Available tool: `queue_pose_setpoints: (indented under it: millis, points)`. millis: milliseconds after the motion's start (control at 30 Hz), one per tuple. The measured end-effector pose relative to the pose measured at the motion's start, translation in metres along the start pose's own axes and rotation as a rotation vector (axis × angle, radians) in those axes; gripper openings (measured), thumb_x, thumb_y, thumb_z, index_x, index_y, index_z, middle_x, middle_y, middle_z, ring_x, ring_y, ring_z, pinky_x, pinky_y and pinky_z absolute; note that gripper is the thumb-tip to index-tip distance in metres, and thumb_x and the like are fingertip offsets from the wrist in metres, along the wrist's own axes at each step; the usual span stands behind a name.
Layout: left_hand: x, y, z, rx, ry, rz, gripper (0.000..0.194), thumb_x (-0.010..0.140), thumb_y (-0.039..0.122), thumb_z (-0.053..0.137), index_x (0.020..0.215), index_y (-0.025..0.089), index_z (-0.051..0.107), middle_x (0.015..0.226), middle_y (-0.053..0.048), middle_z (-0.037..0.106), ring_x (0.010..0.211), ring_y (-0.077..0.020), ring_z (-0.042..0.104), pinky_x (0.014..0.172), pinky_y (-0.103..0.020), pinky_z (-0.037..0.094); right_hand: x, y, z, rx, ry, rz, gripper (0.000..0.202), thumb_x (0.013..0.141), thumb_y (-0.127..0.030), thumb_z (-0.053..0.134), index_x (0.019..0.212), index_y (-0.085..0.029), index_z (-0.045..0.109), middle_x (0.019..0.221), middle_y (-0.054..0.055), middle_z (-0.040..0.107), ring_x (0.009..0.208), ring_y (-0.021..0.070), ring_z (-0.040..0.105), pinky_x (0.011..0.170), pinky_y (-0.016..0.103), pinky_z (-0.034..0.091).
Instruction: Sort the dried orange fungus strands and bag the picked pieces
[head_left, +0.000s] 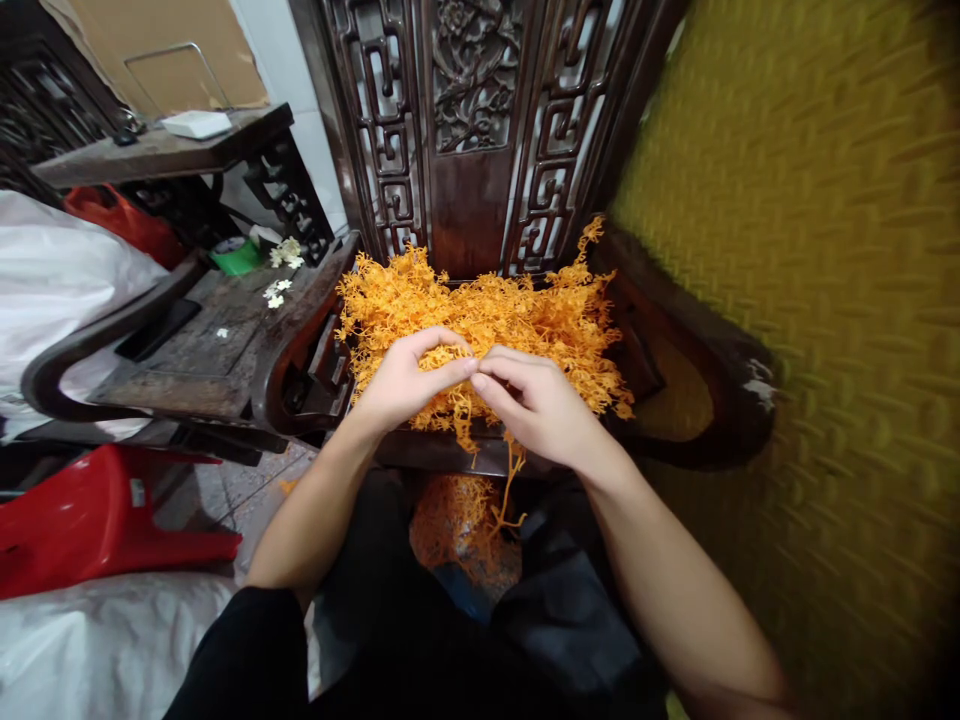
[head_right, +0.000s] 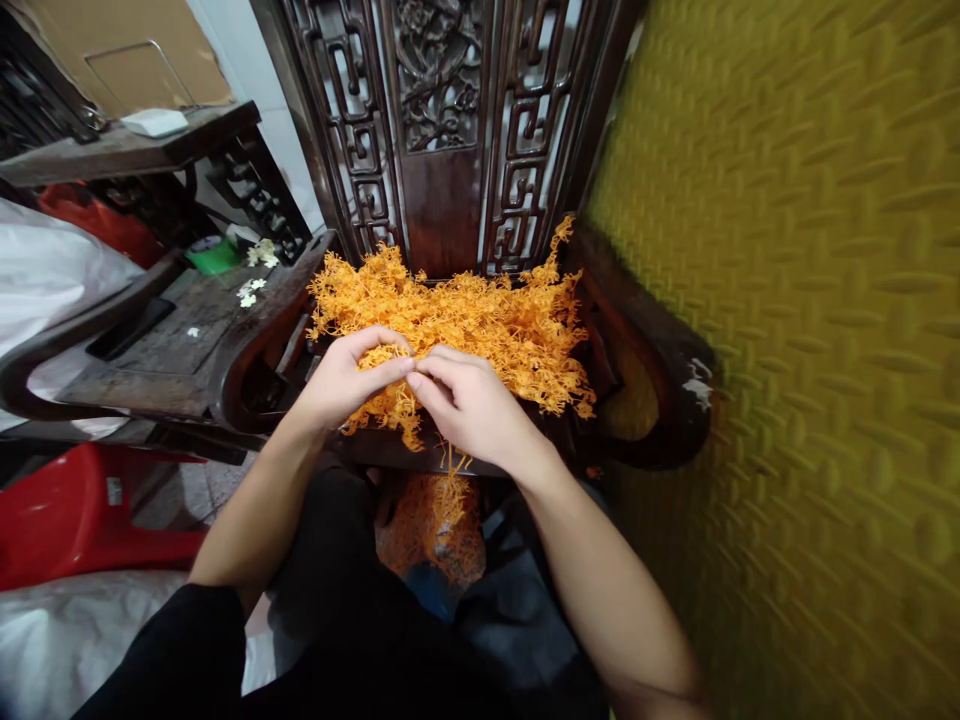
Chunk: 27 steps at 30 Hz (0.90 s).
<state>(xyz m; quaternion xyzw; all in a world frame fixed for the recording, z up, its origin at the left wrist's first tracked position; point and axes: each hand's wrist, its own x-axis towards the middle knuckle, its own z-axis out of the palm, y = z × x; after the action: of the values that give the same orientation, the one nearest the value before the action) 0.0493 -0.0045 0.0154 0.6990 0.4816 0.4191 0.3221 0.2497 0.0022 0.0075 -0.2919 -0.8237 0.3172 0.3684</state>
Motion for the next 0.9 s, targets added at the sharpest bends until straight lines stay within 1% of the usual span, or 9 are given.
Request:
queue_pose_setpoints:
  millis: [133,200,333,467,600,667,733,833,900]
  points:
    - [-0.001,0.004,0.001,-0.032,-0.068,0.013,0.024,0.095,0.042,0.064,0.096,0.018,0.067,0.098,-0.004,0.073,0.095,-0.0168,0.068,0.092,-0.031,0.053,0.0,0.0,0.0,-0.004,0.059,-0.084,0.023,0.102,-0.023,0.054,0.082,-0.016,0.064,0.078,0.001,0.054,0.074,0.0129,0.052,0.071,0.028,0.04]
    - [-0.002,0.005,0.002,-0.018,-0.054,0.051,0.024,0.094,0.041,0.066,0.096,0.018,0.066,0.098,-0.004,0.072,0.095,-0.0166,0.067,0.092,-0.03,0.053,0.0,0.002,0.001,-0.025,0.084,-0.107,0.023,0.102,-0.02,0.054,0.083,-0.016,0.065,0.078,0.001,0.055,0.074,0.0134,0.053,0.072,0.028,0.041]
    - [-0.002,0.004,0.006,0.055,0.065,0.169,0.023,0.087,0.037,0.076,0.096,0.018,0.065,0.096,-0.003,0.072,0.092,-0.0157,0.067,0.09,-0.029,0.053,0.0,0.006,0.004,-0.083,0.105,-0.107,0.022,0.1,-0.016,0.053,0.081,-0.016,0.063,0.078,0.002,0.057,0.073,0.014,0.053,0.071,0.029,0.04]
    - [-0.005,0.006,0.01,0.099,0.195,0.241,0.018,0.087,0.034,0.075,0.091,0.018,0.067,0.092,-0.003,0.074,0.088,-0.0159,0.068,0.087,-0.03,0.053,0.0,0.003,0.006,-0.091,0.137,-0.087,0.025,0.099,-0.017,0.054,0.075,-0.017,0.062,0.073,0.001,0.054,0.069,0.0135,0.051,0.067,0.029,0.038]
    - [-0.004,0.007,0.019,-0.005,0.312,0.111,0.022,0.082,0.038,0.08,0.084,0.019,0.069,0.087,-0.002,0.074,0.084,-0.0168,0.068,0.081,-0.031,0.054,0.004,-0.006,0.005,-0.086,0.15,-0.027,0.035,0.098,-0.021,0.056,0.063,-0.018,0.055,0.064,0.0,0.05,0.062,0.0129,0.047,0.063,0.03,0.035]
    - [-0.001,0.005,0.027,-0.128,0.343,-0.003,0.028,0.078,0.043,0.083,0.083,0.02,0.068,0.081,-0.001,0.072,0.074,-0.0152,0.065,0.07,-0.03,0.053,0.007,-0.009,0.006,-0.097,0.148,0.03,0.037,0.096,-0.021,0.056,0.06,-0.018,0.051,0.062,0.0,0.049,0.06,0.013,0.045,0.062,0.031,0.034]
    - [0.005,0.001,0.031,-0.293,0.34,-0.125,0.033,0.073,0.045,0.085,0.081,0.019,0.066,0.07,0.001,0.067,0.057,-0.0108,0.055,0.053,-0.026,0.044,0.009,-0.01,0.005,-0.103,0.154,0.076,0.038,0.094,-0.021,0.057,0.057,-0.019,0.048,0.06,0.0,0.049,0.059,0.0129,0.044,0.062,0.031,0.032]
    - [0.019,-0.012,0.016,-0.522,0.436,-0.229,0.038,0.065,0.041,0.089,0.078,0.02,0.06,0.062,0.005,0.057,0.043,-0.0042,0.037,0.041,-0.022,0.025,0.005,-0.007,0.002,-0.063,0.146,0.151,0.039,0.091,-0.023,0.059,0.054,-0.018,0.048,0.057,-0.001,0.049,0.058,0.0126,0.044,0.06,0.031,0.031]
    - [0.029,-0.022,-0.004,-0.607,0.655,-0.198,0.042,0.062,0.036,0.089,0.077,0.02,0.053,0.062,0.008,0.053,0.043,-0.0022,0.031,0.039,-0.02,0.019,-0.003,-0.002,-0.003,0.047,0.154,0.243,0.038,0.089,-0.026,0.062,0.054,-0.018,0.053,0.056,-0.001,0.05,0.057,0.0129,0.046,0.059,0.03,0.031]
